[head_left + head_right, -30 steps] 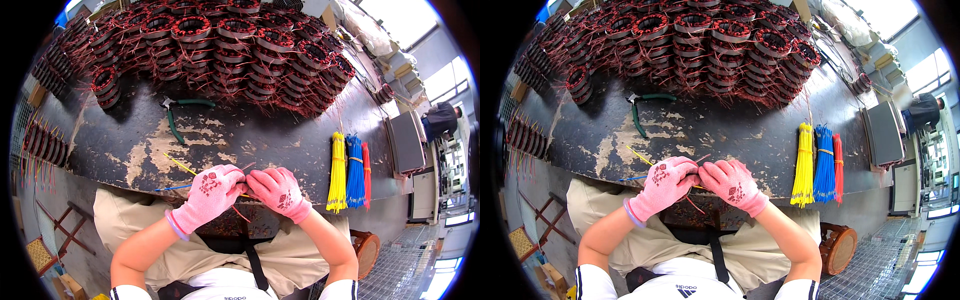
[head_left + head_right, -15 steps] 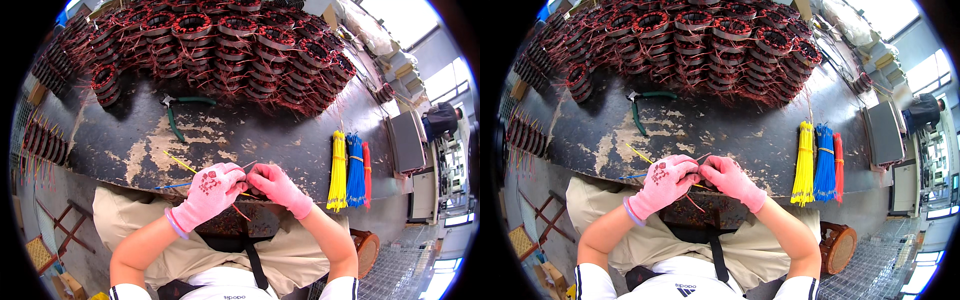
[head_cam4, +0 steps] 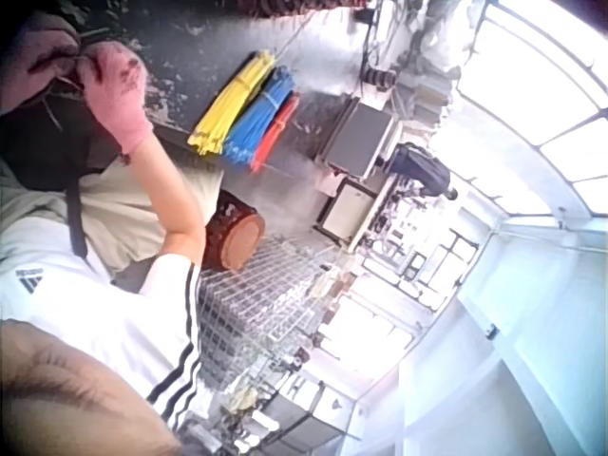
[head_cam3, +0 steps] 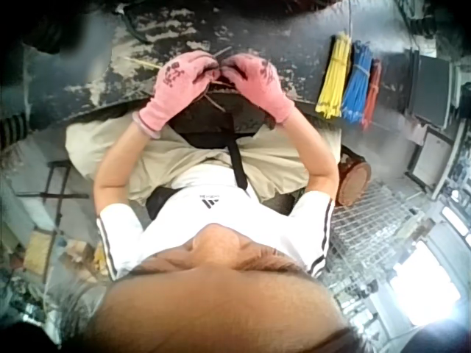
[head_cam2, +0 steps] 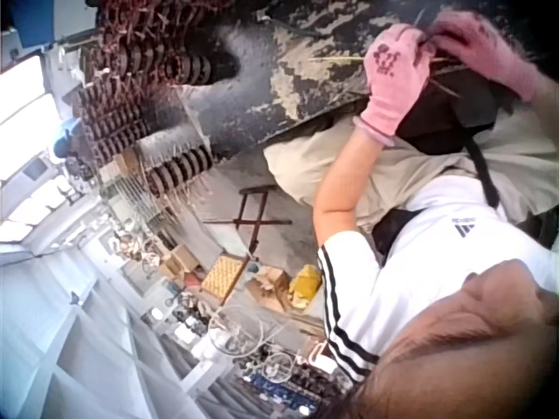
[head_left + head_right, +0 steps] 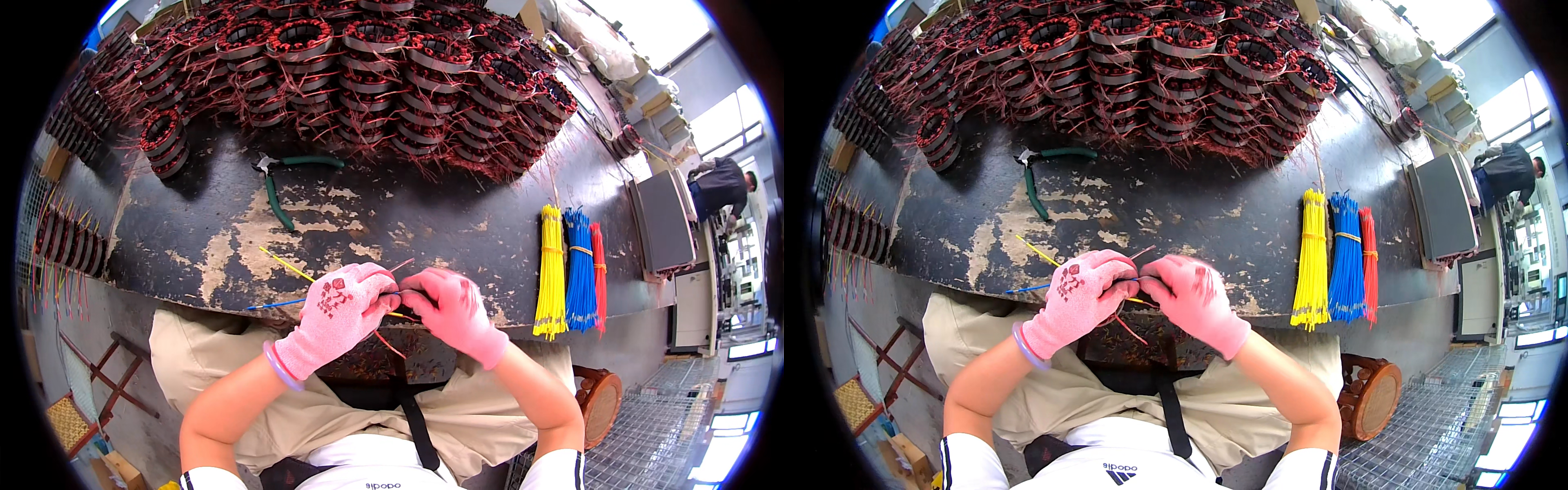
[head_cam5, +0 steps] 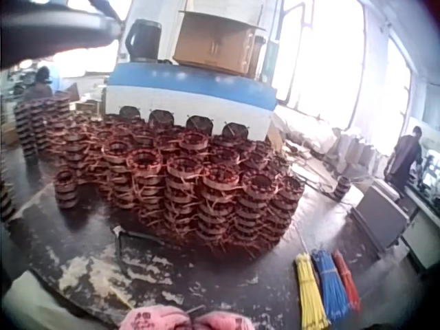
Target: The person wires several motor stators by hand and with pliers. They insert wires into the stator cores and use pliers to secure them, moving between different stators on the workbench.
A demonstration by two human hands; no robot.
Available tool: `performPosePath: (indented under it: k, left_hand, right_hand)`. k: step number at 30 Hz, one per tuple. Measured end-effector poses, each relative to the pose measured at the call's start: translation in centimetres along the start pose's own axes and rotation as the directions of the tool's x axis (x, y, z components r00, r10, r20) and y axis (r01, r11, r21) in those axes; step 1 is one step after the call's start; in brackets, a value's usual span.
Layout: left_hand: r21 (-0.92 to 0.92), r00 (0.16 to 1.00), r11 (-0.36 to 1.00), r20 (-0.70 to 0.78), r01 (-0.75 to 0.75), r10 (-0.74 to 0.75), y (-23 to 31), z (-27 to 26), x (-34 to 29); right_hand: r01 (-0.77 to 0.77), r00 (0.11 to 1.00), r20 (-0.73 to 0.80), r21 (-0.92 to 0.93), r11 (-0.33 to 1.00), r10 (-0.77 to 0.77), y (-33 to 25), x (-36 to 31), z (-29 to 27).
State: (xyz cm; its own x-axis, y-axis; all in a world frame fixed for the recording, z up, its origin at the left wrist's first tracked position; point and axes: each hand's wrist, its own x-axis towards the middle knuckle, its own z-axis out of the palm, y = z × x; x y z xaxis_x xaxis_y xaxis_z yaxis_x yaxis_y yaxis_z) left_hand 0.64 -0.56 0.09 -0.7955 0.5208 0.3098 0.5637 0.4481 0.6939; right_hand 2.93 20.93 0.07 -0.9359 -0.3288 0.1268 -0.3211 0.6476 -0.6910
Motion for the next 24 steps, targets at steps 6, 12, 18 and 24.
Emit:
performPosePath:
  k: [6,12,18,24]
  left_hand:
    - [0.012,1.000,1.000,0.003,-0.014,0.014,-0.2,0.1,-0.3]
    - [0.007,0.999,1.000,-0.024,-0.021,0.021,-0.4,0.3,-0.2]
    - [0.018,0.998,0.998,0.037,-0.058,0.058,-0.2,0.1,-0.1]
    - [-0.016,0.999,1.000,0.043,-0.013,0.014,0.0,0.0,-0.1]
  right_hand:
    - [-0.483,0.851,0.415,0.374,0.791,0.323,-1.5,0.3,-2.1]
    - [0.271,0.962,0.070,-0.330,0.904,-0.263,-1.6,0.0,-1.5]
    - [-0.532,0.836,0.390,0.406,0.743,0.386,-0.5,1.1,-1.2]
    - [0.212,0.930,-0.169,-0.475,0.854,-0.325,-2.4,-0.6,-1.2]
